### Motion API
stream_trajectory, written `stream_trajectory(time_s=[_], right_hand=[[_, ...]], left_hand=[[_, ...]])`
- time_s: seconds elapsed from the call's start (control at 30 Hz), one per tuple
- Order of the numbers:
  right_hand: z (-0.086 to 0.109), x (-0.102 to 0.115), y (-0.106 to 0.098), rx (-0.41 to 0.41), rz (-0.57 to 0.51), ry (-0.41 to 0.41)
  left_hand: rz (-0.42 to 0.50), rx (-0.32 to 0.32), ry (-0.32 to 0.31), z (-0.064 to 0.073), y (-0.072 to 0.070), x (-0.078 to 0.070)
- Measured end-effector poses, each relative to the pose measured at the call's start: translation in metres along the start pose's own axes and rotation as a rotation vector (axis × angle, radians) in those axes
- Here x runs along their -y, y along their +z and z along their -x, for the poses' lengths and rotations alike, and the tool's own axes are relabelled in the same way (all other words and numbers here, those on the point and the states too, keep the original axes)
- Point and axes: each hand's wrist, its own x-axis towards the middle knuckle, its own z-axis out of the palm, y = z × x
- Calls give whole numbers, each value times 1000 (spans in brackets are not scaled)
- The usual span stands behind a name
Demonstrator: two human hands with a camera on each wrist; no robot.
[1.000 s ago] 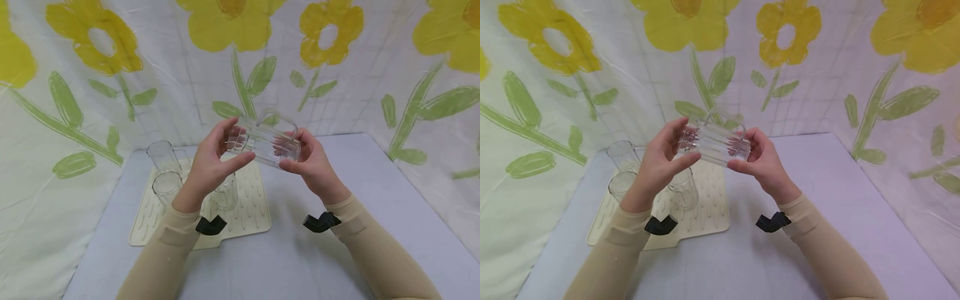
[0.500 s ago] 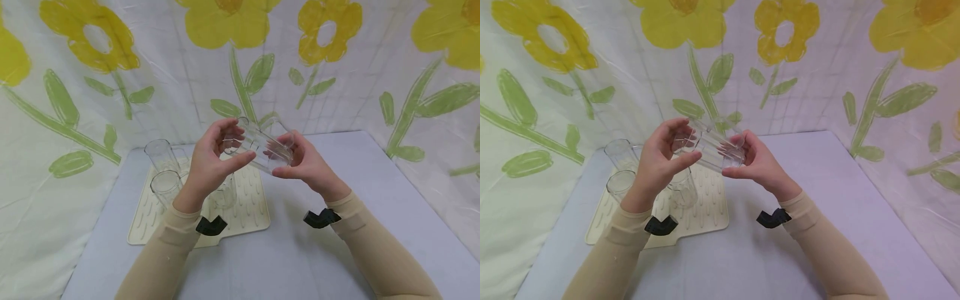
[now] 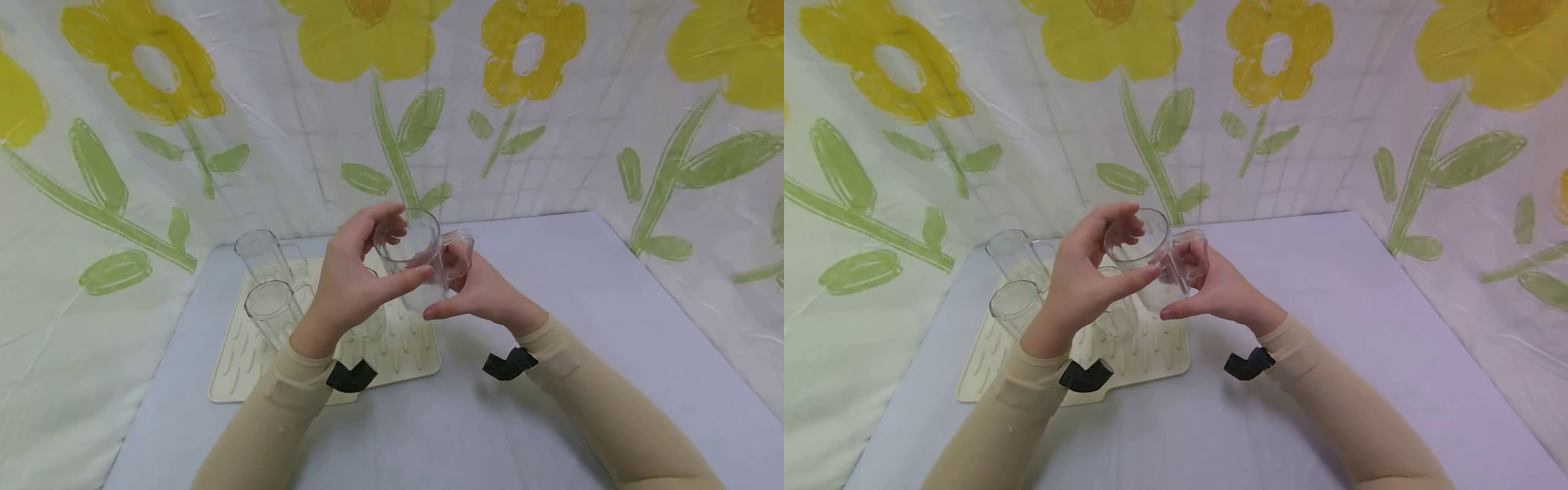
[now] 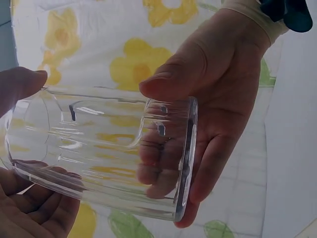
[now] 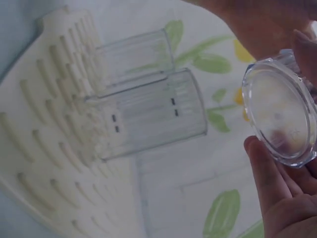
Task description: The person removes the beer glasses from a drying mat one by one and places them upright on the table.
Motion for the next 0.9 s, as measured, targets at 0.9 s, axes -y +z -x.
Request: stream_trajectory(time_s=[0.9], right_hand=[[28, 57, -52, -55, 222, 18]], left_hand=[[-97, 191, -12, 2, 8, 1]])
